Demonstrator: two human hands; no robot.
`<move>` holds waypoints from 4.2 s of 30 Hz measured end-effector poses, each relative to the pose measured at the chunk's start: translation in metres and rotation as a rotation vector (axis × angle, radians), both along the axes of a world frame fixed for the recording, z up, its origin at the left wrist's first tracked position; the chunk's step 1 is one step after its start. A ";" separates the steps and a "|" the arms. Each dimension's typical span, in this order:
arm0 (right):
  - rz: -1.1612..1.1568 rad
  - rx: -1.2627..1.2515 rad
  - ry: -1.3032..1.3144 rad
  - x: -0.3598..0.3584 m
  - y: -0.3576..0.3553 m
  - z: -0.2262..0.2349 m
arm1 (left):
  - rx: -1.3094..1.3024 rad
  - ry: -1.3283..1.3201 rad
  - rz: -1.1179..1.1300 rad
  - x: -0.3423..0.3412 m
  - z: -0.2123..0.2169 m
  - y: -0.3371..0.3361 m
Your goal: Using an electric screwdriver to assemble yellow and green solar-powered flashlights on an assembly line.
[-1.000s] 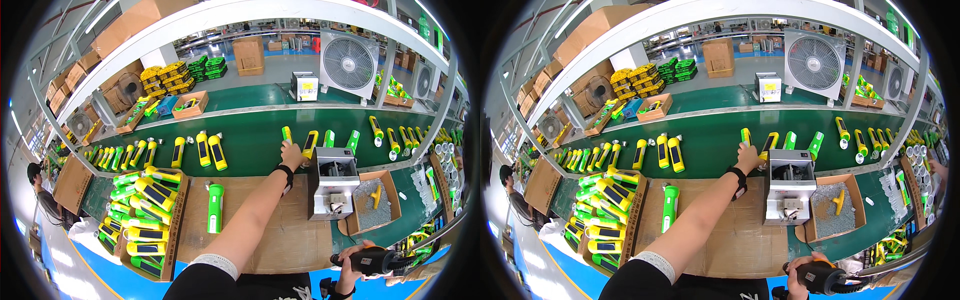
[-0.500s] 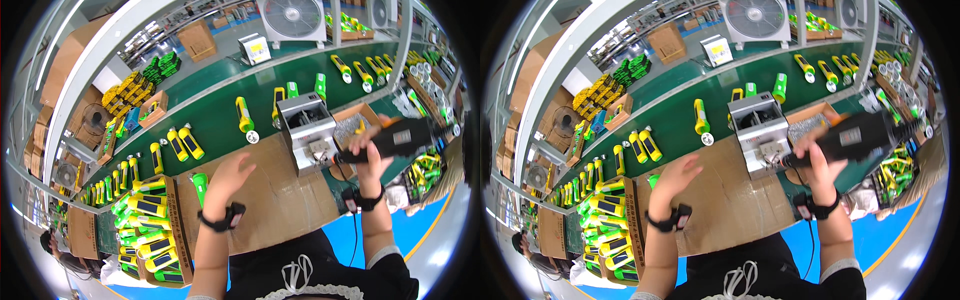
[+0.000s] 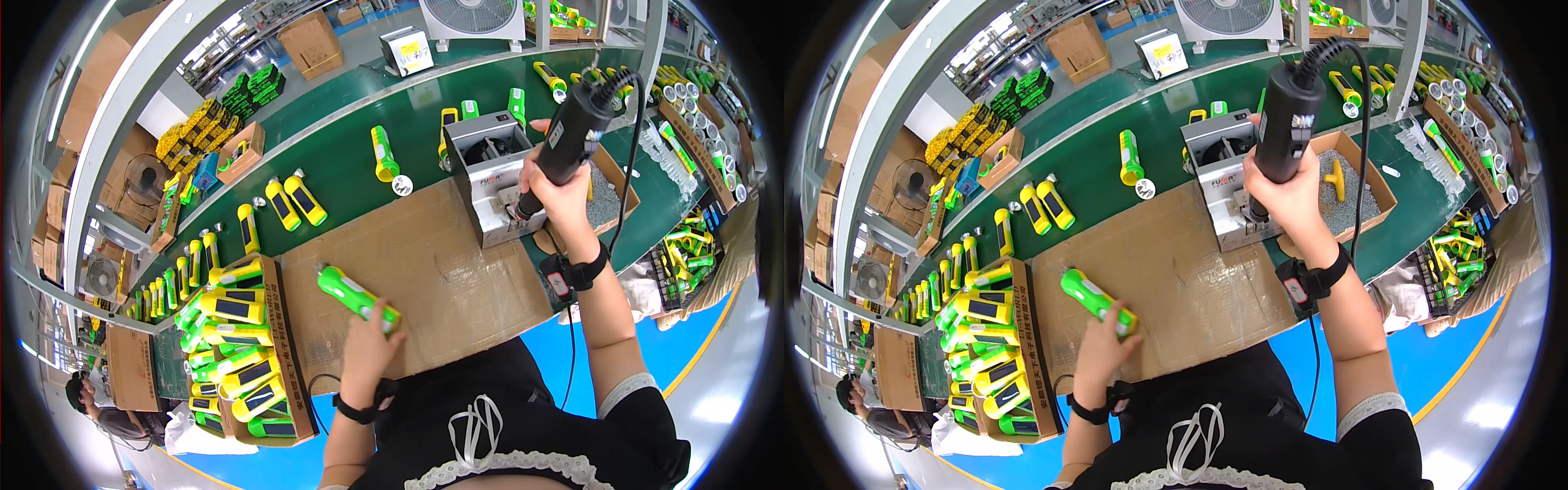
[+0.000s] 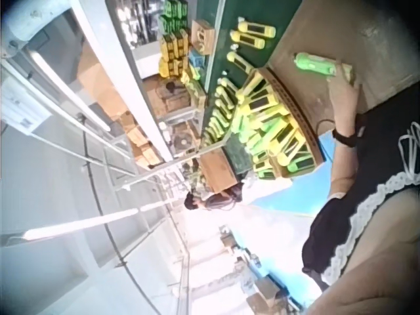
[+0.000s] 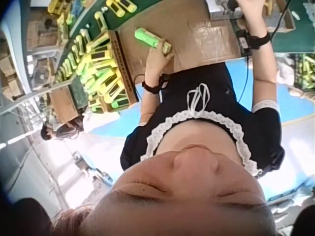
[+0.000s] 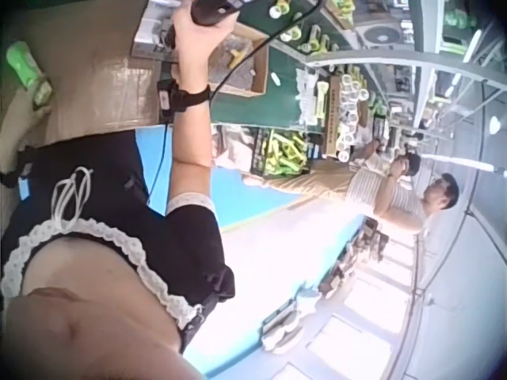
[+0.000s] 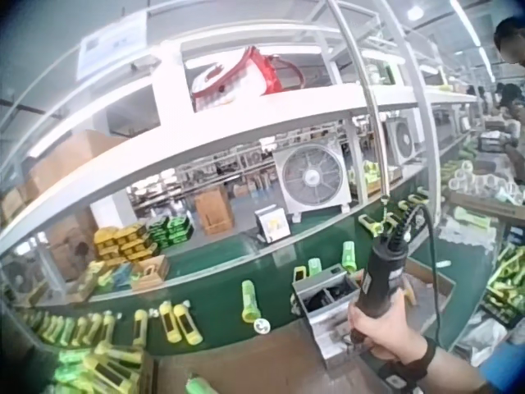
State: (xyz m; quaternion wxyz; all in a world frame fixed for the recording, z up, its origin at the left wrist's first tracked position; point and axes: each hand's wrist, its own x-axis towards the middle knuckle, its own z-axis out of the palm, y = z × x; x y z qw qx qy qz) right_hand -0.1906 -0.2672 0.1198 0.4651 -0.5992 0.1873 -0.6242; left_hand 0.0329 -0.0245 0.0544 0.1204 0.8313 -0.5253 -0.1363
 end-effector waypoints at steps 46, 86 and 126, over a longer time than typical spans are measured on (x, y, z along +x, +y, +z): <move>0.165 0.057 -0.103 0.026 0.141 -0.040 | -0.328 0.063 -0.379 -0.022 -0.026 -0.006; 0.323 -0.049 0.341 -0.003 0.141 -0.034 | -0.227 -0.174 -0.341 -0.073 -0.023 -0.007; 0.313 0.078 0.039 0.034 0.145 -0.030 | -0.538 0.097 -0.279 -0.062 -0.050 -0.017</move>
